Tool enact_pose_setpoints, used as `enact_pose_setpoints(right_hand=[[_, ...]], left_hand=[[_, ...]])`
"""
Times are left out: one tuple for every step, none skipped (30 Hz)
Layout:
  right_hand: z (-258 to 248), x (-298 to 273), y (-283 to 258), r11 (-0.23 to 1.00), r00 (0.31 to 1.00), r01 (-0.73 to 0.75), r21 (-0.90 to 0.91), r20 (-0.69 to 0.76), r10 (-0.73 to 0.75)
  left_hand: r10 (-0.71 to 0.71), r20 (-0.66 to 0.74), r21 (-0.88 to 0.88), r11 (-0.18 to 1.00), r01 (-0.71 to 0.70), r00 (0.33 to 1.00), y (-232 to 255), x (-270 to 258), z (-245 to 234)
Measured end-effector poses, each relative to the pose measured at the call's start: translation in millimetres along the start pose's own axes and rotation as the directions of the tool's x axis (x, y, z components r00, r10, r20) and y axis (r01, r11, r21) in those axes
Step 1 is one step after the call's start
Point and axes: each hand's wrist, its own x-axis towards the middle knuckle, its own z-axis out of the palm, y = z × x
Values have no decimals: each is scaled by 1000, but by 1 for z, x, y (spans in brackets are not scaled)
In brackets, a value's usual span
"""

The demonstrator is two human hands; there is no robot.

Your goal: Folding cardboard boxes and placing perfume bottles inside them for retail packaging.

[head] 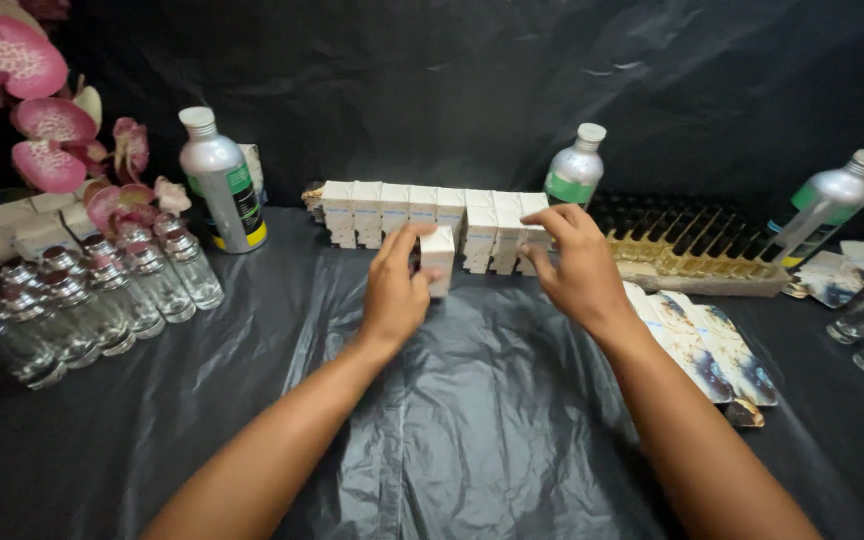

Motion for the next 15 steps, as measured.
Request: enact_pose_setpoints(right_hand=[[4, 1, 4, 1000, 1000, -3, -2, -2, 3], [8, 3, 9, 994, 993, -99, -52, 60, 102], [12, 5, 14, 976, 973, -188, -108, 115, 200], [17, 5, 20, 976, 973, -190, -110, 111, 202], [22, 6, 26, 964, 959, -238, -119, 129, 253], [27, 6, 33, 950, 942, -286, -128, 146, 303], [33, 4, 39, 950, 942, -286, -129, 144, 303], [39, 2, 46, 943, 936, -309, -123, 138, 325], [46, 0, 52, 936, 928, -333, -116, 135, 347], [47, 0, 50, 936, 928, -334, -115, 135, 348], [47, -2, 49, 940, 934, -331, -84, 111, 339], [48, -3, 48, 943, 939, -328, -54, 87, 332], [48, -4, 45, 943, 939, -330, -52, 89, 333], [48, -5, 43, 946, 944, -319, -55, 72, 322], [48, -7, 41, 949, 948, -311, -57, 55, 314]], left_hand=[[2, 4, -1, 1000, -2, 1000, 0, 6, 5], [-18, 14, 19, 1000, 18, 1000, 0, 11, 9], [-37, 22, 40, 999, 36, 999, 1, 18, 14], [-33, 24, 39, 999, 33, 999, -2, 22, 18], [-64, 26, 50, 997, 62, 998, -5, 26, 23], [-94, 28, 61, 994, 92, 995, -8, 30, 28], [-92, 28, 60, 994, 90, 995, -8, 29, 31], [-112, 31, 78, 991, 109, 993, -8, 28, 35], [-135, 35, 98, 987, 131, 990, -8, 27, 37], [-135, 36, 99, 986, 131, 990, -7, 28, 39], [-152, 36, 112, 983, 147, 988, -7, 28, 42], [-168, 35, 126, 979, 163, 985, -7, 28, 44], [-170, 36, 127, 978, 165, 985, -13, 28, 47], [-132, 7, 144, 981, 129, 991, -20, 27, 50], [-93, -20, 162, 982, 95, 995, -26, 26, 53]])
